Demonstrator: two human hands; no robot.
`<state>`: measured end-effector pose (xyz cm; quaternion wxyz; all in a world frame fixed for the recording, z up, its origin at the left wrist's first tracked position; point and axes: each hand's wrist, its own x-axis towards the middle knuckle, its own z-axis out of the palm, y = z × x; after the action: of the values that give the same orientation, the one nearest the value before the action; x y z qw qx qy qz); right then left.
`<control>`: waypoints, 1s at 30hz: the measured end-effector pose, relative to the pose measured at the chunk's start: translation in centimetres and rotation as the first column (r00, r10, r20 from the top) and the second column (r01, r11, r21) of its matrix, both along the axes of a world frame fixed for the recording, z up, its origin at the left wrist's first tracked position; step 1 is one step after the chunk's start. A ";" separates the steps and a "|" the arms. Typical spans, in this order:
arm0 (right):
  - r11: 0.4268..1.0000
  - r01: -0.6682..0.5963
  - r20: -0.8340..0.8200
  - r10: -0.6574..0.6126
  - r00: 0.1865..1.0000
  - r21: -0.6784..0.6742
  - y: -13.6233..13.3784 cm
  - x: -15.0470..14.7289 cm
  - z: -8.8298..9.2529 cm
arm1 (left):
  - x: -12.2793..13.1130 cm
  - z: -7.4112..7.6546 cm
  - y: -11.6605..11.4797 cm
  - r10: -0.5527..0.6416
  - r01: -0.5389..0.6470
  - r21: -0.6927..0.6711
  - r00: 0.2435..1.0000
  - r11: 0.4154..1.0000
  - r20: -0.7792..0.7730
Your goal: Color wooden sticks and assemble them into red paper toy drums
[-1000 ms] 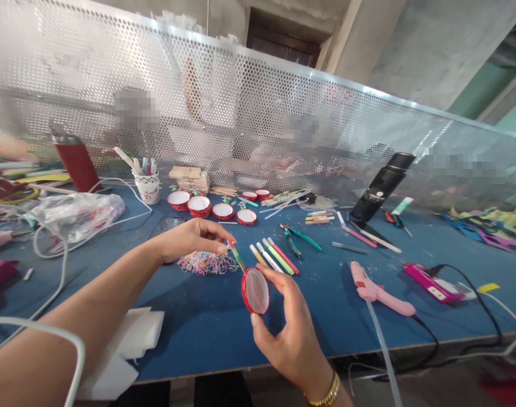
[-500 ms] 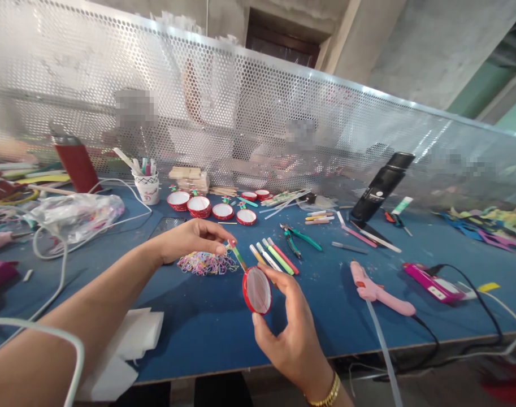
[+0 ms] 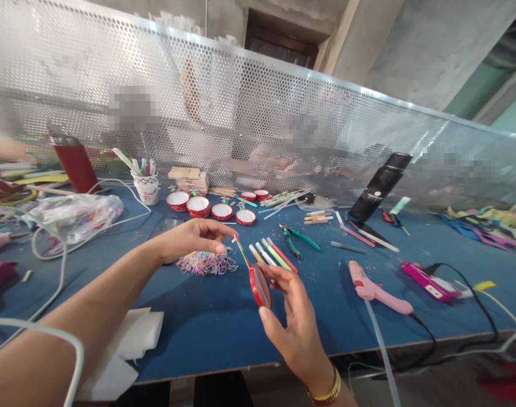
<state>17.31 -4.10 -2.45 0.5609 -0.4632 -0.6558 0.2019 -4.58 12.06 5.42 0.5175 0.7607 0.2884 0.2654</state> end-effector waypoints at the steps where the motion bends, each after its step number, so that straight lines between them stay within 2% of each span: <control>1: 1.000 -0.023 -0.050 0.022 0.999 -0.021 0.0 0.1 0.0 | 0.0 0.0 0.0 -0.015 0.015 -0.009 1.000 1.000 0.000; 4: 0.994 -0.088 -0.205 0.074 0.976 -0.060 0.4 0.0 -0.2 | 0.1 0.0 -0.1 -0.063 0.062 -0.047 0.998 0.997 -0.005; 8: 0.980 -0.194 -0.422 0.155 0.893 -0.050 1.1 -0.4 0.1 | 0.4 0.0 -0.4 -0.119 0.114 -0.122 0.992 0.986 -0.032; 13: 0.962 -0.268 -0.529 0.201 0.824 -0.051 1.6 -1.0 1.5 | 1.1 -0.3 -1.3 -0.255 0.215 -0.240 0.955 0.947 -0.151; 16: 0.955 -0.295 -0.575 0.229 0.785 -0.022 1.9 -1.4 2.5 | 1.6 -0.8 -1.8 -0.368 0.314 -0.331 0.923 0.890 -0.111; 19: 0.950 -0.313 -0.612 0.249 0.751 0.002 2.3 -2.0 3.2 | 2.1 -1.3 -2.1 -0.489 0.442 -0.392 0.872 0.807 -0.025; 22: 0.944 -0.329 -0.644 0.256 0.721 0.007 2.7 -2.7 3.7 | 2.5 -1.5 -2.3 -0.563 0.532 -0.428 0.824 0.731 0.062; 26: 0.957 -0.289 -0.659 0.230 0.716 0.020 3.2 -3.1 4.1 | 2.4 -1.5 -2.7 -0.593 0.560 -0.483 0.799 0.673 0.100; 28: 0.963 -0.266 -0.667 0.219 0.712 0.032 3.4 -2.9 4.1 | 2.2 -1.2 -2.9 -0.582 0.554 -0.482 0.806 0.679 0.105; 30: 0.970 -0.241 -0.680 0.202 0.705 0.037 3.6 -2.5 4.1 | 1.9 -0.8 -2.9 -0.505 0.529 -0.453 0.843 0.717 0.184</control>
<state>14.80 -0.47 1.62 0.7200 -0.2905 -0.4509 0.4403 -2.69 9.11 4.62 0.7518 0.6486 0.1094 0.0468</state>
